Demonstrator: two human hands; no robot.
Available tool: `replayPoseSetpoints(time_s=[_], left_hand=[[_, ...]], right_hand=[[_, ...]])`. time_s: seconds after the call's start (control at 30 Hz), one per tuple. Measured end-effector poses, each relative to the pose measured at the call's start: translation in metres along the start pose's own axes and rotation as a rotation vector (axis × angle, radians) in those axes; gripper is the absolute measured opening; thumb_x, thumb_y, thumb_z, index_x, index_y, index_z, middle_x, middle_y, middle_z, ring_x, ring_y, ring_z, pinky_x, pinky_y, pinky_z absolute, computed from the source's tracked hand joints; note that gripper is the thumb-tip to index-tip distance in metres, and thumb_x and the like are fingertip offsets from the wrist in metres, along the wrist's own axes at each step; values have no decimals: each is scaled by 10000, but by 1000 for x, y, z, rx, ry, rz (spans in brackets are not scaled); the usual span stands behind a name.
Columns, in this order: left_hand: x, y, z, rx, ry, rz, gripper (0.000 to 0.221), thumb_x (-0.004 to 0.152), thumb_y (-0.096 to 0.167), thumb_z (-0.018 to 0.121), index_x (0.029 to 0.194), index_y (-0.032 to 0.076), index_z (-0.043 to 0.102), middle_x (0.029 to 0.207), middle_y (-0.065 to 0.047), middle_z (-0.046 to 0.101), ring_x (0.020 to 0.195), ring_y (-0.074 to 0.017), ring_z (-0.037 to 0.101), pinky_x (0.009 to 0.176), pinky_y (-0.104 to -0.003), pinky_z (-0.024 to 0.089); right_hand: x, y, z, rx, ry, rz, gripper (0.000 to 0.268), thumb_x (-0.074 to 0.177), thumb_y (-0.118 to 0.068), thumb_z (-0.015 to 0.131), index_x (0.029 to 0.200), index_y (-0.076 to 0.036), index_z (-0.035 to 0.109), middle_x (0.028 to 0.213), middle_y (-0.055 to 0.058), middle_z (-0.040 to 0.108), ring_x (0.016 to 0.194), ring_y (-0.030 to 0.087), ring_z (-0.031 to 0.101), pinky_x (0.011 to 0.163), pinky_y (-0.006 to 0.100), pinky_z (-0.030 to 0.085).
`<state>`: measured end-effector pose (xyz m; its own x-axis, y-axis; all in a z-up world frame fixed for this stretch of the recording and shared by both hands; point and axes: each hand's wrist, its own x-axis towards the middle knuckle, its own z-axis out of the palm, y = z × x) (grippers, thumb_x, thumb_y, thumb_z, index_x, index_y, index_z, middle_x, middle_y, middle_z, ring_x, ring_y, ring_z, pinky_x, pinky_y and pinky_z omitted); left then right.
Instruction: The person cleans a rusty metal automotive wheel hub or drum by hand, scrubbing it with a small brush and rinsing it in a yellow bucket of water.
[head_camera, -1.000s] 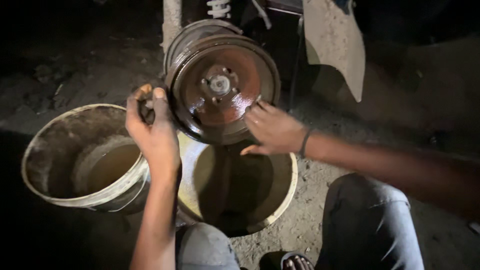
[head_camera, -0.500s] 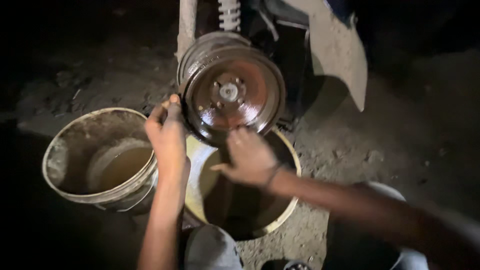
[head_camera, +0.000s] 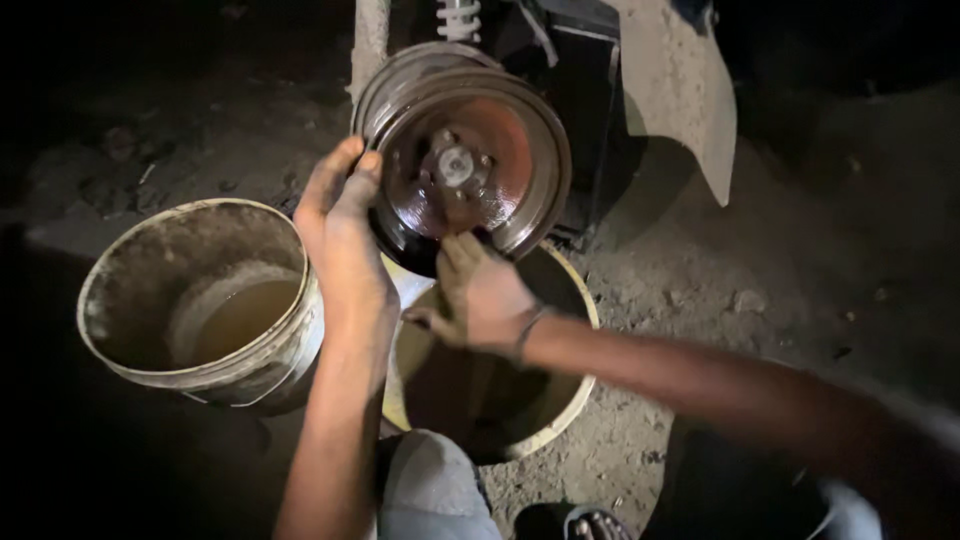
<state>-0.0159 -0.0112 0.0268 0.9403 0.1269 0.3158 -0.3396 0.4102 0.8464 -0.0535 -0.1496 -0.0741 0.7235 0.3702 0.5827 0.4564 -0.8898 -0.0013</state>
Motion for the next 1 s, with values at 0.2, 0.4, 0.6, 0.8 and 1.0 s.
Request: replayPoseSetpoints(time_s=[0.2,0.4,0.6,0.8,1.0], left_hand=[[10,-11,-22,337,54,-104,509,1031,373,583,1292,-59,644,1143,-124,695,1029,-176,588,936,-312,453],[8,-21,-14,319,-52,153,655,1093,494,493,1382,-84,595,1366,-182,667,1255,-221,601,1129,-331,423],[14,-9,-29,523,-39,15,629,1063,508,465,1330,-46,596,1245,-151,685,1126,-202,617,1002,-318,477],[-2,-13,-17,472,-56,113,620,1106,475,510,1296,-102,629,1169,-159,660,1072,-175,573,989,-317,476],[6,-21,-31,628,8,-2,583,1075,449,535,1268,-101,508,1090,-69,632,1002,-119,586,880,-285,477]], right_hand=[[-4,97,-51,-245,-225,-452,898,904,-743,547,1010,143,641,1076,243,606,1048,373,573,978,497,542],[-7,14,5,46,-7,-75,712,904,-615,612,1050,80,661,1142,263,613,1127,399,568,986,438,494],[-16,111,-34,-175,-193,-508,784,980,-645,520,1138,113,643,1092,198,612,1067,345,574,1088,501,459],[-16,28,18,-124,141,-201,816,918,-645,506,1268,90,560,1216,212,638,1162,364,584,1023,446,449],[-28,121,-17,-218,-56,-500,681,1027,-546,571,1249,97,577,1184,208,635,1130,330,578,1074,470,487]])
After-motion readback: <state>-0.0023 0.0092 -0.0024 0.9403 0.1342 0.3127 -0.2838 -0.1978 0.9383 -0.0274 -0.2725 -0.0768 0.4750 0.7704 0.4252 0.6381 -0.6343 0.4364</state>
